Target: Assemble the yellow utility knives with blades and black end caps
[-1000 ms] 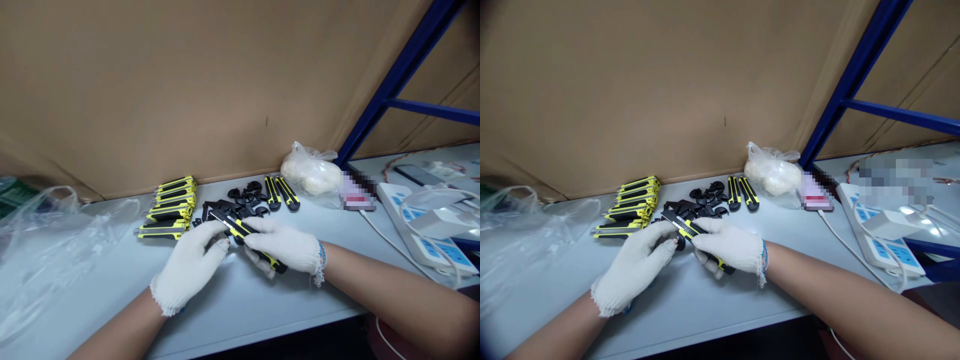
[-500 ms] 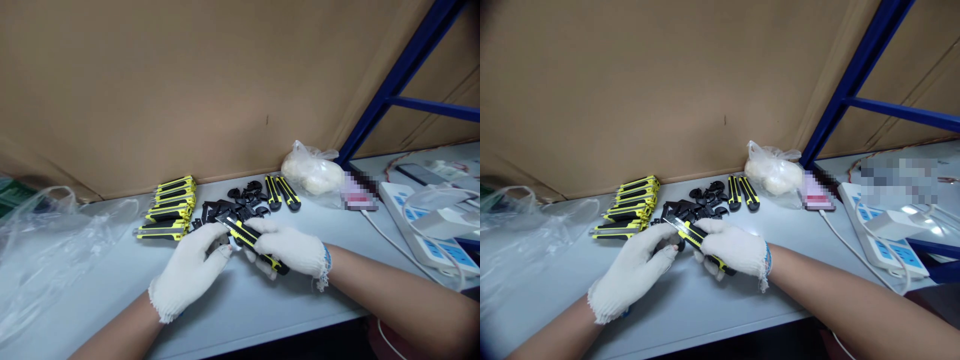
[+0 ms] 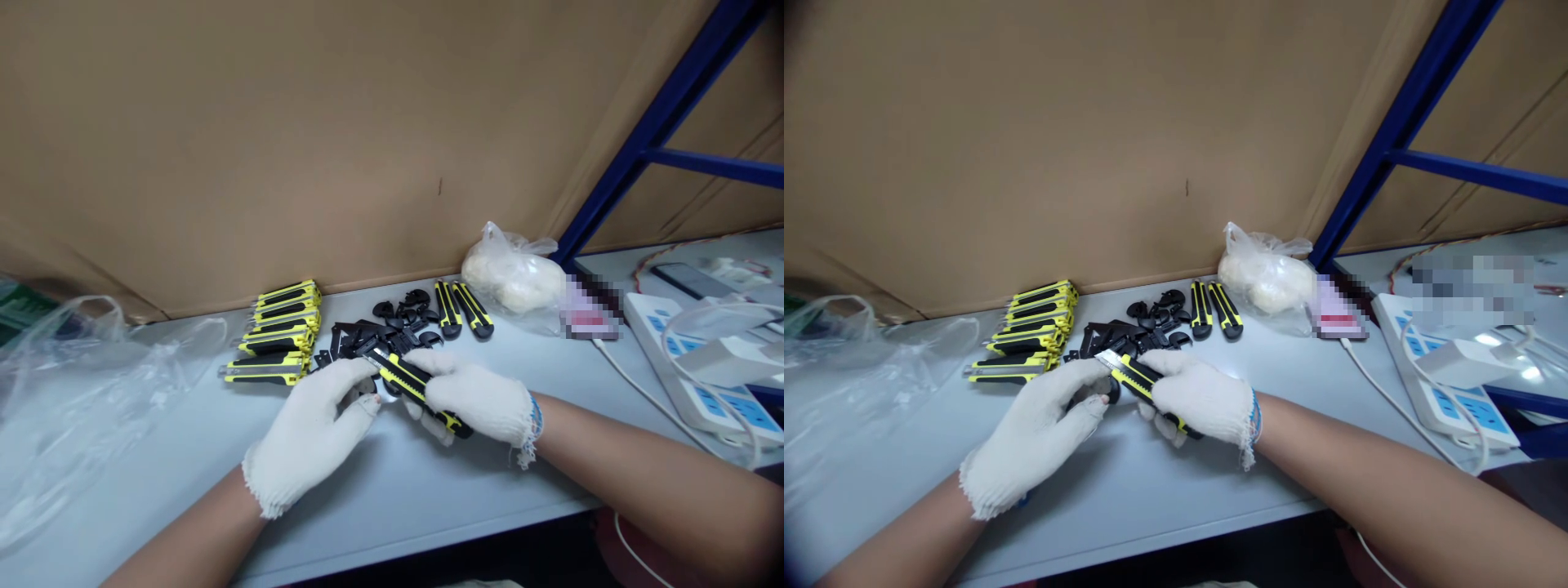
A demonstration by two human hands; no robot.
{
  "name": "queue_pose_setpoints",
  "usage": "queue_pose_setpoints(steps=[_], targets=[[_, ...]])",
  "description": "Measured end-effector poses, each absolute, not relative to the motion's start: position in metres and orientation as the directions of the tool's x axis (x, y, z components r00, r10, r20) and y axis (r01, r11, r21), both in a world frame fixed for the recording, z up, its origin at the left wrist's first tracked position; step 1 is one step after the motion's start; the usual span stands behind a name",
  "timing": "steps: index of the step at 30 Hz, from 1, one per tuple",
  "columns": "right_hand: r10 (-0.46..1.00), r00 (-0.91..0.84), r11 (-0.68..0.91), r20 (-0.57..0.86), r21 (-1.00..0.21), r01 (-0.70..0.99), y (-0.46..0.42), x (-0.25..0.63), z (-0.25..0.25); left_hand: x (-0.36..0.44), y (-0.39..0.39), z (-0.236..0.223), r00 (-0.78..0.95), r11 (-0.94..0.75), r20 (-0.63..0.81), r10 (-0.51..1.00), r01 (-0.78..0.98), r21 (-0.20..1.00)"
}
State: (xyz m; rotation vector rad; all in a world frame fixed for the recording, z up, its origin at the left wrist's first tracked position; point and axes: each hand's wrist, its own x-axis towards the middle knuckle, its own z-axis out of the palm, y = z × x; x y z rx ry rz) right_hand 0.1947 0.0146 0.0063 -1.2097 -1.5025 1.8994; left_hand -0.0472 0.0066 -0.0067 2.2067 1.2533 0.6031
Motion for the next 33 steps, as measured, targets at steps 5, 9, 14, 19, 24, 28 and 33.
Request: queue_pose_setpoints(steps=[5, 9, 14, 19, 24, 28, 33], targets=[[0.787, -0.520, -0.273, -0.331, -0.944, 0.187, 0.015, 0.195, 0.002, -0.048, 0.007, -0.007, 0.481, -0.438, 0.121, 0.868, 0.628, 0.644], [0.788, -0.520, -0.280, -0.328, -0.944, 0.171, 0.015, 0.195, 0.001, -0.049, 0.008, -0.009, 0.498, -0.451, 0.117, 0.859, 0.629, 0.633], [0.781, -0.524, -0.287, -0.340, -0.940, 0.181, 0.016, 0.197, -0.002, -0.050, 0.009, -0.010, 0.515, -0.466, 0.111, 0.850, 0.634, 0.617], [0.782, -0.504, -0.288, -0.368, -0.929, 0.231, 0.015, 0.198, -0.002, -0.051, 0.009, -0.010, 0.506, -0.459, 0.098, 0.857, 0.664, 0.591], [0.788, -0.434, -0.397, -0.437, -0.899, 0.184, 0.018, 0.194, -0.002, -0.052, 0.010, -0.011, 0.474, -0.434, 0.092, 0.876, 0.691, 0.577], [0.762, -0.531, -0.533, -0.370, -0.825, -0.189, 0.023, 0.197, -0.013, -0.052, 0.010, -0.008, 0.436, -0.407, 0.102, 0.894, 0.697, 0.590], [0.730, -0.636, -0.543, -0.251, -0.778, -0.316, 0.023, 0.204, -0.015, -0.053, 0.009, -0.006, 0.444, -0.417, 0.111, 0.889, 0.686, 0.596]])
